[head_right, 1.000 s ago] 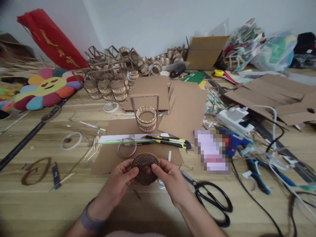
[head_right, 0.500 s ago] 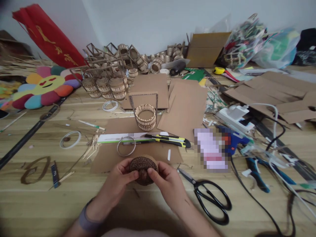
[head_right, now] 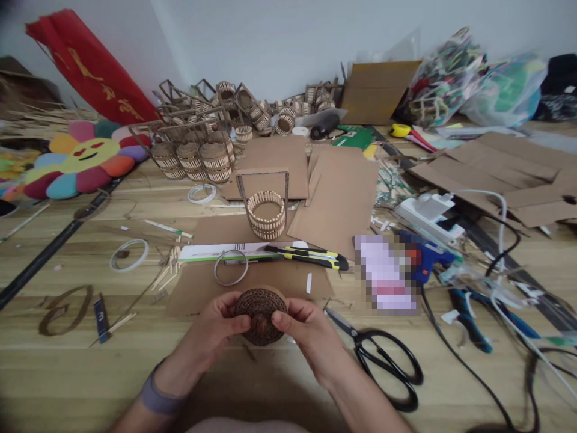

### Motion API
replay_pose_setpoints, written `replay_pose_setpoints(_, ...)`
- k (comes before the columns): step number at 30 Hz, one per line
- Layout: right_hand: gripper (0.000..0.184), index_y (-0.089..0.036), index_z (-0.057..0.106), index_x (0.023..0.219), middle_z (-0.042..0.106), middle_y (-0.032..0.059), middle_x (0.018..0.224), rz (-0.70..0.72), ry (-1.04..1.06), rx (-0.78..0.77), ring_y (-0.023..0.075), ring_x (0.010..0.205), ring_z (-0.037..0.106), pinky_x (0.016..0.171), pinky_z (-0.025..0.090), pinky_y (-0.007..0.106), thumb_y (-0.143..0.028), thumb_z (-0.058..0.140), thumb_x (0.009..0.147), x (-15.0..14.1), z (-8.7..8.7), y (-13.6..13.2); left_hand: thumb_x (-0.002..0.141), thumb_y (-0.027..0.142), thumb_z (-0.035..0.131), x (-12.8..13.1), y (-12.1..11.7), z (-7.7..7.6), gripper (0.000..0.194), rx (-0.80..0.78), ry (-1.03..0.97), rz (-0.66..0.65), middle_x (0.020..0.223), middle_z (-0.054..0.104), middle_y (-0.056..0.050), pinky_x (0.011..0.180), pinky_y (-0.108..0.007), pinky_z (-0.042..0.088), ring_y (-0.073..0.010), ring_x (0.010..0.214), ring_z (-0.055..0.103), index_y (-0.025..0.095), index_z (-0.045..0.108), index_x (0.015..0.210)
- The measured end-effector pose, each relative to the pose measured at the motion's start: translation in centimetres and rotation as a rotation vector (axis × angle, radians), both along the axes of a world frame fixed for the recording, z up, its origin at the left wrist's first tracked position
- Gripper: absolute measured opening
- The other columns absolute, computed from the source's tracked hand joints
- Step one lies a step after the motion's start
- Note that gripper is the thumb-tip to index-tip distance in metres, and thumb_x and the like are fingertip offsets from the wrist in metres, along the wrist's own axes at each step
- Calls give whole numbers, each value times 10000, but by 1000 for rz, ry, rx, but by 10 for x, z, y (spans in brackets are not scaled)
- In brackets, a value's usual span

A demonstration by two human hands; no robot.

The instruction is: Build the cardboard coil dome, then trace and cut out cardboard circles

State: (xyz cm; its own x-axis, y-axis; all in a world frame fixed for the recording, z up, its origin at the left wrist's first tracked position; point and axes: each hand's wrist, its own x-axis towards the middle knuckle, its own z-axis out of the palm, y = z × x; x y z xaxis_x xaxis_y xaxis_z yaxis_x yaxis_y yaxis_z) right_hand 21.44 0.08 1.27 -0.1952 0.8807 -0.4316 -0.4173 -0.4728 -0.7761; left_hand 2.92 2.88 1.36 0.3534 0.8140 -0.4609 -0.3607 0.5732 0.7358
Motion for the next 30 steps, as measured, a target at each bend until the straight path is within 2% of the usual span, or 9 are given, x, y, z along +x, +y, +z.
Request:
replay_pose_setpoints(5,445,-171,768,810,739,47,775,-18,-126,77,181,732,594,745,449,311,-592,821,673,3,4,1,454,412,973,0,-1,1,508,75,47,-84,817,773,-38,719,-249,510,-164,733,672,152,790,850)
replay_pose_setpoints(10,432,-156,728,704,702,29,672,-14,-62,36,153,650,565,654,434,267,-576,828,672,1,9,1,598,588,862,-1,-4,2,557,165,80,-157,759,738,-70,710,-258,478,-179,730,638,107,792,869)
replay_pose_setpoints(16,406,-161,726,715,705,33,695,-21,2,-7,164,672,568,691,443,283,-545,846,662,-3,10,0,579,552,886,-1,-3,3,509,118,53,-157,757,737,-61,689,-247,472,-156,690,618,123,799,839)
replay_pose_setpoints(21,407,-170,734,736,714,37,712,-136,-1,-7,182,693,586,690,445,301,-548,856,645,-2,9,0,530,488,927,3,-2,5,504,130,70,-134,809,767,-67,763,-285,508,-200,774,670,138,798,868)
replay_pose_setpoints(26,405,-158,773,759,727,31,705,-45,-61,50,160,668,572,701,436,293,-544,848,662,0,8,-1,557,464,918,1,-3,6,431,128,53,-149,755,770,-63,751,-295,508,-197,723,673,140,802,817)
replay_pose_setpoints(30,360,-169,800,831,763,59,774,-2,68,40,181,737,621,763,451,308,-499,842,693,-1,8,-2,521,459,934,-3,-2,6,455,89,41,-163,730,763,-62,727,-279,492,-180,688,655,127,803,803)
